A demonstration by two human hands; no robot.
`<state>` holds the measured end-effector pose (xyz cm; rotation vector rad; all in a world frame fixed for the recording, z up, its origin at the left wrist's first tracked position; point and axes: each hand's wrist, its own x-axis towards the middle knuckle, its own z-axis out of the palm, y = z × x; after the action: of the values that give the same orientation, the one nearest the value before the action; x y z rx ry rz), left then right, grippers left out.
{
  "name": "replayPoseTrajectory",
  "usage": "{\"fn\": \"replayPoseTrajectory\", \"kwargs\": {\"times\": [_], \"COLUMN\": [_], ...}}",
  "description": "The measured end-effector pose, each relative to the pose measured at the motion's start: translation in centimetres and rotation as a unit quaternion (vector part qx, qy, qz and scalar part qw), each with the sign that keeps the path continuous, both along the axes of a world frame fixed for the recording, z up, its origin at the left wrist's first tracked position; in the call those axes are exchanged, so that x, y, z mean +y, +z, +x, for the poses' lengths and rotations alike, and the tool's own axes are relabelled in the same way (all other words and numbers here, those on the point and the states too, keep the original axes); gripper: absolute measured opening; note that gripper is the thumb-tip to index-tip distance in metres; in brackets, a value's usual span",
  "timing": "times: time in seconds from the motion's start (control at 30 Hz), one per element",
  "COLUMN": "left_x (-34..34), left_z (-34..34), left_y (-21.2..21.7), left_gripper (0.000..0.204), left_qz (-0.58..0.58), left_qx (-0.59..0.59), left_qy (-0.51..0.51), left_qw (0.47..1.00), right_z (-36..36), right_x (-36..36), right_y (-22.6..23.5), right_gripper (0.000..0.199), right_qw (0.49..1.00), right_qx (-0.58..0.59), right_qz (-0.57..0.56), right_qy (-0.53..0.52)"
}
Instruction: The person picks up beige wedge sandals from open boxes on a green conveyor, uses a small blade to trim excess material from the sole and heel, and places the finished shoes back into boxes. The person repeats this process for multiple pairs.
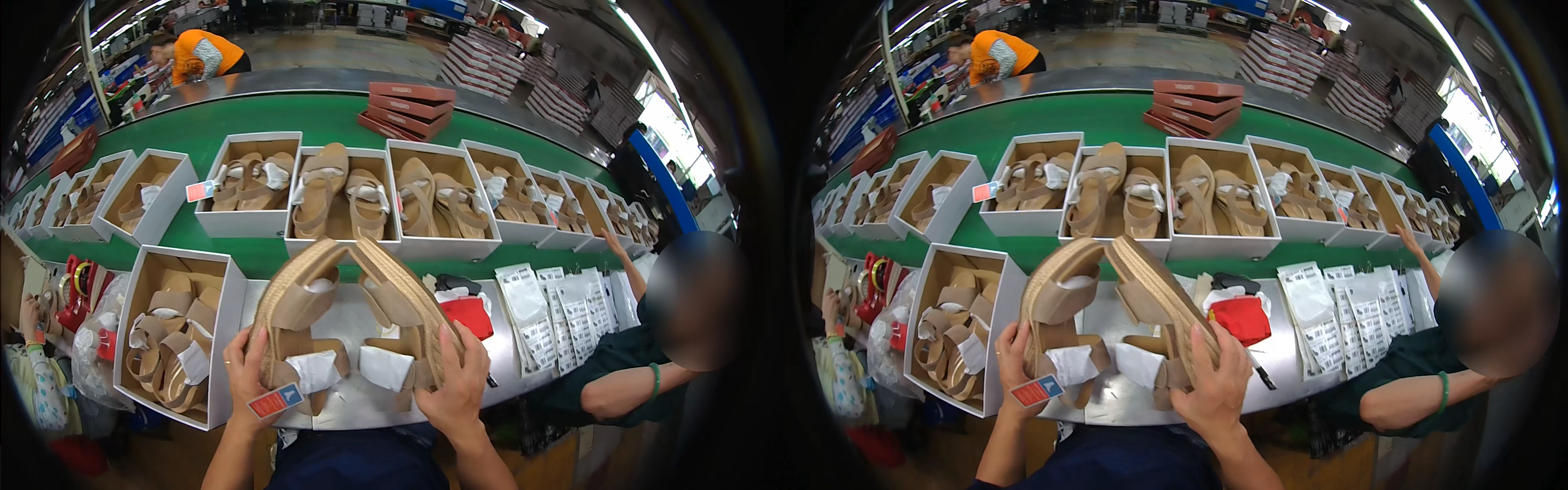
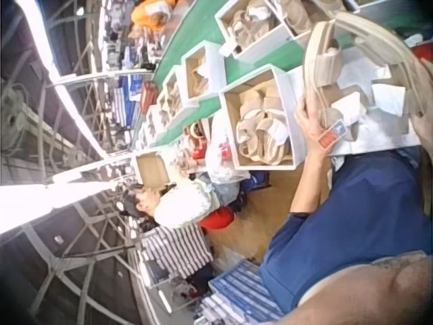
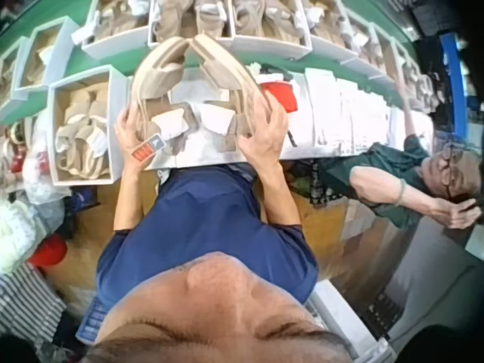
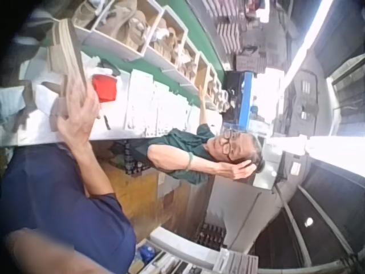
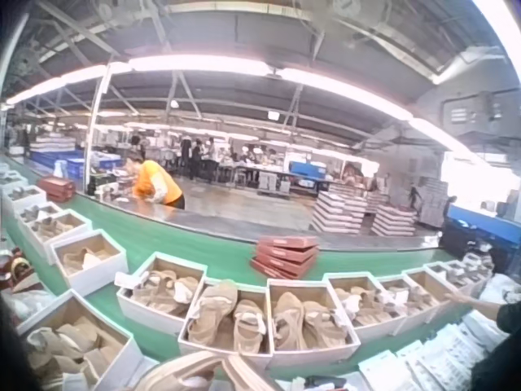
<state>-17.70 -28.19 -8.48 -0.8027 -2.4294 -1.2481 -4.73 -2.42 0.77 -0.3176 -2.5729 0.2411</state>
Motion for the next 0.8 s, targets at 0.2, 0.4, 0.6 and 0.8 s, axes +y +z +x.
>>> {"fn": "replayPoseTrajectory", "kwargs": {"times": [0.2, 0.4, 0.6, 0.8], "left_x": [-1.1, -3.7, -1.7, -1.4], "left_z": [-0.9, -2.5, -0.3, 2.9], "left_y": [-0.4, -0.6, -0.6, -4.8], "left_gripper": [0.083, 0.076, 0.071, 0.055], "left_qz": [-0.011, 0.066, 0.355, 0.486], "left_qx": [0.082, 0.151, -0.324, -0.674], "left_qy": [-0.02, -0.086, -0.263, -0.143], "left_qw": [0.996, 0.983, 0.836, 0.538], "right_z": [1.9, 3.9, 2.0, 2.6], "right_x": [2.2, 6.1, 1.7, -3.9], "right_y": [0.1, 0.1, 0.6, -2.0], "right_gripper": [0.077, 0.074, 0.028, 0.04], "right_qw": [0.992, 0.975, 0.973, 0.915], "right_qx": [0.044, 0.091, 0.193, 0.158], "right_qz": [0.112, 0.145, -0.027, -0.364], "right_qy": [0.027, 0.139, 0.124, 0.073]}}
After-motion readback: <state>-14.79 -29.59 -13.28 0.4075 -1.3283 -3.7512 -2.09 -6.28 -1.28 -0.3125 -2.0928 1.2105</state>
